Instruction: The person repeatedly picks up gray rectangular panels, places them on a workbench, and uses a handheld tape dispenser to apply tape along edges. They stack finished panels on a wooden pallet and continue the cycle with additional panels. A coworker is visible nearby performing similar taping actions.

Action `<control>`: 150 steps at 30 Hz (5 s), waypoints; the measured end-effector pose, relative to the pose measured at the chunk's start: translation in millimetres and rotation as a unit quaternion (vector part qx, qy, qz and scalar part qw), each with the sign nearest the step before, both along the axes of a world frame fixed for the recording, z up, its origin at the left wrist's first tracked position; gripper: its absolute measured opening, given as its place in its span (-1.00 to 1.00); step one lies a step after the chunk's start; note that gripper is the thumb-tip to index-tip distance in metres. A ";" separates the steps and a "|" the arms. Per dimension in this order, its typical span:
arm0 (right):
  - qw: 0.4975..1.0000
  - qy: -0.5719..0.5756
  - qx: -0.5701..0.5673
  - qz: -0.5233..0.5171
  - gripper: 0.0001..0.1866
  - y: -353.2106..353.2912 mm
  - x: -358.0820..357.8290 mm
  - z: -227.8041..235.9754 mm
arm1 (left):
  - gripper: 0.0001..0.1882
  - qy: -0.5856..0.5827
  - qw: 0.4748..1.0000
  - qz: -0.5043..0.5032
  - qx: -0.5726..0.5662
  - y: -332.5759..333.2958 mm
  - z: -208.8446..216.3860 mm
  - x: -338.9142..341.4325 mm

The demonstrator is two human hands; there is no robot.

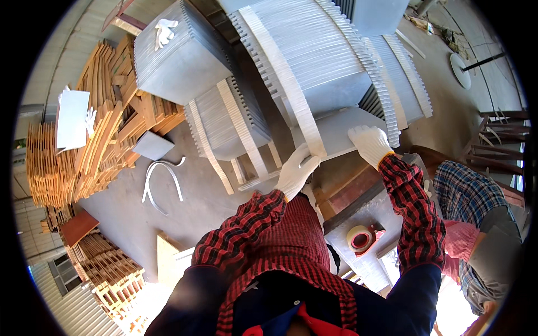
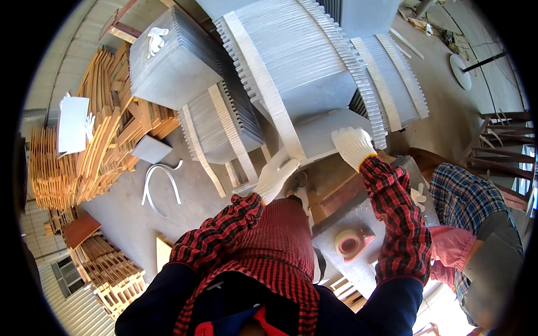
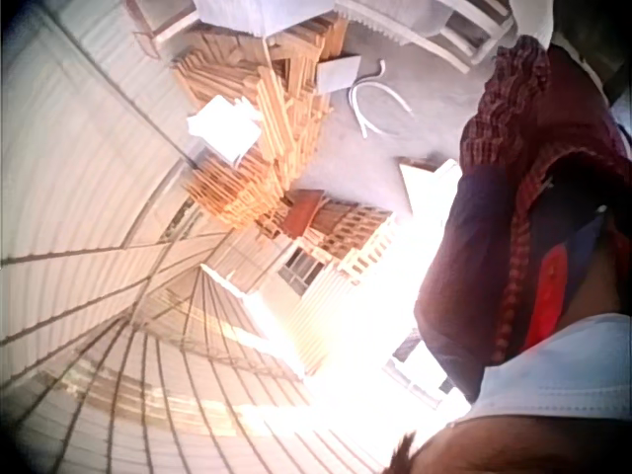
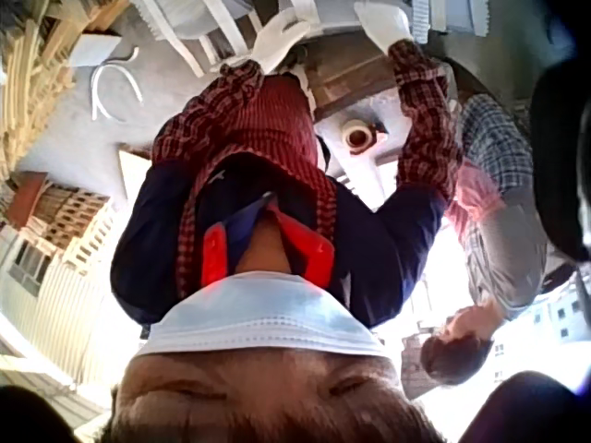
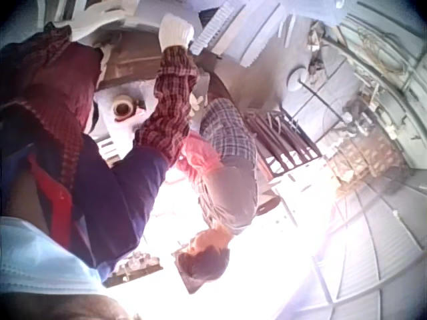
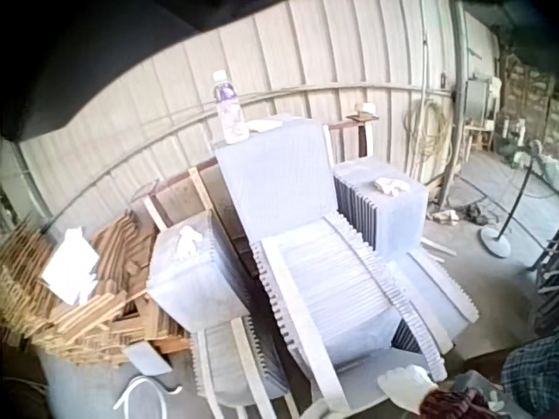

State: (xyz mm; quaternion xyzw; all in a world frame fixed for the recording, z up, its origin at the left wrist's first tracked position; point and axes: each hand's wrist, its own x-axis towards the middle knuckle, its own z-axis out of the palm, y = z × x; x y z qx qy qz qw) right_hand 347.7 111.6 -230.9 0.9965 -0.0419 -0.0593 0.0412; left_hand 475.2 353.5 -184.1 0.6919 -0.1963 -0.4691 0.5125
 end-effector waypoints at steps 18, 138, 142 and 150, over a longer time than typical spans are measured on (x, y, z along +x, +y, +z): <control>0.907 0.322 0.256 -0.085 -0.47 276.3 125.1 144.9 | -0.36 0.209 0.881 0.420 0.057 348.9 -89.1 61.9; 0.832 -0.221 0.281 -0.425 -0.52 350.1 -278.6 -64.8 | -0.05 0.300 0.943 -0.108 0.091 105.0 -155.8 -107.2; 0.791 -0.261 0.186 -0.521 -0.58 281.5 -261.7 -76.1 | -0.09 0.264 0.956 -0.069 0.110 107.2 -154.2 -115.7; 0.869 -0.316 0.192 -0.327 -0.39 226.5 -105.7 -89.2 | -0.02 0.324 0.944 -0.052 0.023 117.7 -168.7 -116.7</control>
